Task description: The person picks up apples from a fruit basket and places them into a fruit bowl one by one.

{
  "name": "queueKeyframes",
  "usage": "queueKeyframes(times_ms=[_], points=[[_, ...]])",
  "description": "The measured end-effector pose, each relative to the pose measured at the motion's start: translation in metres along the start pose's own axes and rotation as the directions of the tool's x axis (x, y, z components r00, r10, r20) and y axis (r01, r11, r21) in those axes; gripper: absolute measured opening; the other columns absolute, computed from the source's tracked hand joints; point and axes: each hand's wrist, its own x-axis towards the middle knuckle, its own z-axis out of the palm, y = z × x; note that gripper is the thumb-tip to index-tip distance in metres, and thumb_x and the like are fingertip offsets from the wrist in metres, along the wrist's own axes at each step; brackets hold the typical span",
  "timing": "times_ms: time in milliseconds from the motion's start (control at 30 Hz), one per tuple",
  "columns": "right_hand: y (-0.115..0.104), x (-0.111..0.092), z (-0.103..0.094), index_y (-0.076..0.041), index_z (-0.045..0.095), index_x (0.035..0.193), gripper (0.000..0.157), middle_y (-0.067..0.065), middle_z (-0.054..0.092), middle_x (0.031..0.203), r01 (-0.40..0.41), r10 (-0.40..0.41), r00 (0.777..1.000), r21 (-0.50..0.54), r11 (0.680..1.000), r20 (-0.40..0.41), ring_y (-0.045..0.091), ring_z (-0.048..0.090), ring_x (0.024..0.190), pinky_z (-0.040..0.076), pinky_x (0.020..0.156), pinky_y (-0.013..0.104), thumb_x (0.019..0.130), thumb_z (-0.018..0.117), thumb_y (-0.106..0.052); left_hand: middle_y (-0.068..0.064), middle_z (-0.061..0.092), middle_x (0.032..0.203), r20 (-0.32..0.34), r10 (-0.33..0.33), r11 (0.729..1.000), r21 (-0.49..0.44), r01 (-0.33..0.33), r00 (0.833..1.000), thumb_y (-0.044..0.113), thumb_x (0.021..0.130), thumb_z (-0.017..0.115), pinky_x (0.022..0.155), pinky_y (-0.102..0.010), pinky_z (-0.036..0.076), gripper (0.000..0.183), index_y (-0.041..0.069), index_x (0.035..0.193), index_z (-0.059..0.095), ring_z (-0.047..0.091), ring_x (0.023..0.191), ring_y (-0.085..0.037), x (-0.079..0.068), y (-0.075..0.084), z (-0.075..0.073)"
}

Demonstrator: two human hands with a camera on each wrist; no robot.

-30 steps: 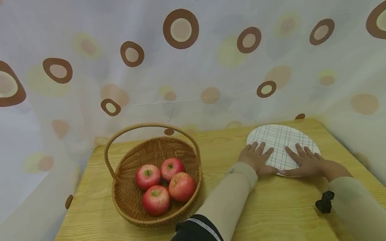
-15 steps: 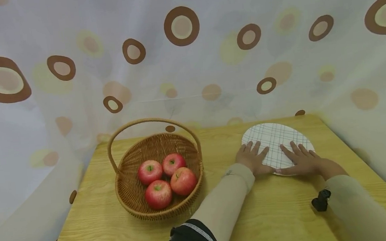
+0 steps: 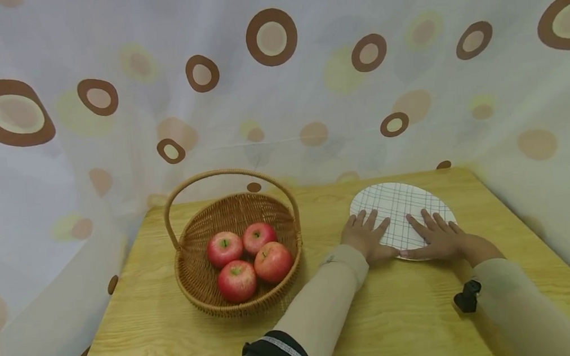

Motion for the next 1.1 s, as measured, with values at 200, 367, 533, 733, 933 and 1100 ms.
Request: queueKeyframes(times_ms=[200,367,533,733,933,1100], points=[[-0.007,0.003,0.001,-0.019,-0.002,0.172,0.124,0.035,-0.012,0.173,0.013,-0.013,1.000,-0.006,1.000,0.001,0.064,-0.012,0.155,-0.007,0.115,0.087,0.087,0.061,-0.084,0.012,0.007,0.180,-0.018,-0.018,1.000,0.004,0.018,1.000,0.089,0.096,0.025,0.135,-0.034,0.014,0.086,0.048,0.169,0.008,0.010,0.167,-0.016,-0.007,-0.003,0.001],[-0.019,-0.003,-0.006,-0.019,-0.002,0.172,0.122,0.035,-0.013,0.173,0.037,-0.037,0.999,0.011,0.999,0.011,0.064,-0.013,0.155,-0.008,0.116,0.086,0.089,0.063,-0.080,0.012,0.003,0.180,0.005,-0.040,0.999,0.010,0.040,0.999,0.090,0.096,0.023,0.135,-0.034,0.011,0.087,0.048,0.169,0.003,0.006,0.168,-0.015,-0.007,-0.005,0.004],[-0.033,-0.012,-0.011,-0.021,-0.003,0.173,0.118,0.035,-0.015,0.172,0.068,-0.069,0.997,0.046,0.997,0.020,0.063,-0.015,0.155,-0.009,0.117,0.085,0.091,0.063,-0.076,0.013,0.002,0.180,0.002,-0.053,0.999,0.007,0.053,0.999,0.088,0.097,0.024,0.135,-0.035,0.012,0.086,0.048,0.169,0.002,0.005,0.167,-0.014,-0.008,-0.005,0.010],[-0.045,-0.013,-0.007,-0.019,0.001,0.173,0.118,0.036,-0.013,0.172,0.116,-0.117,0.993,0.063,0.991,0.016,0.066,-0.013,0.154,-0.010,0.114,0.087,0.091,0.068,-0.071,0.014,0.012,0.179,-0.029,-0.091,0.996,-0.020,0.091,0.995,0.087,0.096,0.029,0.135,-0.037,0.017,0.083,0.050,0.168,0.012,0.015,0.166,-0.015,-0.027,-0.007,0.015],[-0.054,-0.011,-0.004,-0.020,0.002,0.173,0.117,0.033,-0.011,0.174,0.133,-0.134,0.991,0.046,0.990,0.020,0.064,-0.011,0.156,-0.008,0.116,0.085,0.091,0.066,-0.073,0.010,0.014,0.180,-0.004,-0.115,0.992,-0.053,0.115,0.993,0.086,0.097,0.030,0.135,-0.037,0.016,0.085,0.045,0.170,0.014,0.015,0.167,-0.018,-0.050,-0.013,0.003],[-0.055,-0.012,-0.002,-0.019,0.004,0.173,0.119,0.034,-0.010,0.173,0.141,-0.142,0.990,0.050,0.989,0.020,0.065,-0.010,0.155,-0.008,0.116,0.085,0.090,0.069,-0.072,0.010,0.009,0.180,0.037,-0.120,0.991,-0.058,0.122,0.992,0.089,0.096,0.028,0.136,-0.038,0.013,0.088,0.045,0.170,0.010,0.010,0.168,-0.019,-0.048,-0.011,0.009]])
